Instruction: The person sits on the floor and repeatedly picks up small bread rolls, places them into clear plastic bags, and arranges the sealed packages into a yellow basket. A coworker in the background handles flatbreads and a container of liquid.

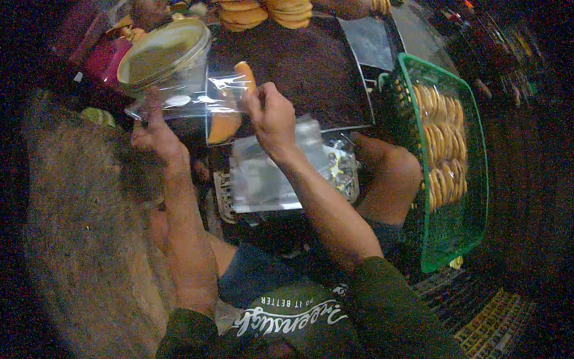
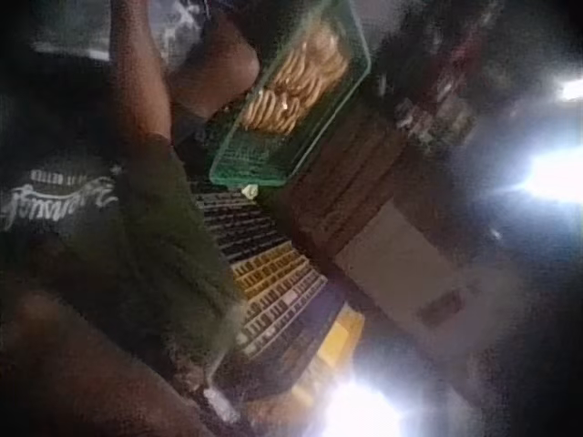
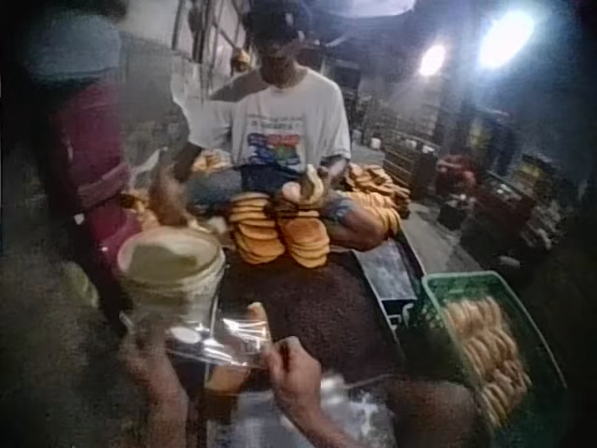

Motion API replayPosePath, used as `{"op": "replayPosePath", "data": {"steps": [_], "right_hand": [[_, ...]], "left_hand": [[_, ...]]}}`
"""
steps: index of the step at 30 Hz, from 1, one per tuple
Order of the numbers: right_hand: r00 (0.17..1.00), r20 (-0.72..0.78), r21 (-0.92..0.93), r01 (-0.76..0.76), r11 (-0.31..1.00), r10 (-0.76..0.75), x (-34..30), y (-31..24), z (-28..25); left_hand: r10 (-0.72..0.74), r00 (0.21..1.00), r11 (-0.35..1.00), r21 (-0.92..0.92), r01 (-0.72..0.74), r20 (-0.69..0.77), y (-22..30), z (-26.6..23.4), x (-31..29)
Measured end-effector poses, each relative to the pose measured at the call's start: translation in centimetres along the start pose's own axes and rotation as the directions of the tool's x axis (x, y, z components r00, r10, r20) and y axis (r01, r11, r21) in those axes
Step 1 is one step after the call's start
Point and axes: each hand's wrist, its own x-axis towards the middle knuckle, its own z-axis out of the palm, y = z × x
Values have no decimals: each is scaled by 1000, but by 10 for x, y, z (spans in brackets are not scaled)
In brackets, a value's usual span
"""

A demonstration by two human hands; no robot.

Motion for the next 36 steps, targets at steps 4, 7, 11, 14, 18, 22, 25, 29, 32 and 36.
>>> {"op": "replayPosePath", "data": {"steps": [4,7,11,14,18,22,25,29,32,36], "right_hand": [[844,-235,-685,209,698,-483,45,51,47],[924,-112,-732,172,659,-366,48,50,11],[999,43,-12,3,1000,-3,17,-21,-96],[999,-38,322,-5,947,18,-40,-50,-176],[1000,6,369,-16,929,15,-66,-59,-209],[1000,-14,379,24,925,-20,-53,-62,-165],[998,40,389,33,921,-52,-50,-57,-147],[937,-237,532,345,773,-256,-59,-59,-116],[581,-273,-445,630,636,-767,-54,-53,-85],[595,-283,-502,577,644,-753,-68,-79,-99]], "left_hand": [[-175,983,960,-231,159,-52,16,6,40],[-384,917,887,-323,331,-112,11,-1,26],[-225,970,941,-279,193,-90,-39,-15,37],[-188,982,974,-127,190,22,-30,5,17],[-152,900,964,-138,226,408,-28,20,-5],[-211,648,792,-260,552,732,16,44,-70],[-287,563,692,-239,682,775,22,46,-89],[-479,505,618,-133,775,718,-9,37,-75],[-531,445,426,-226,876,722,-5,27,-69],[-556,481,630,-35,776,678,-12,47,-79]]}}
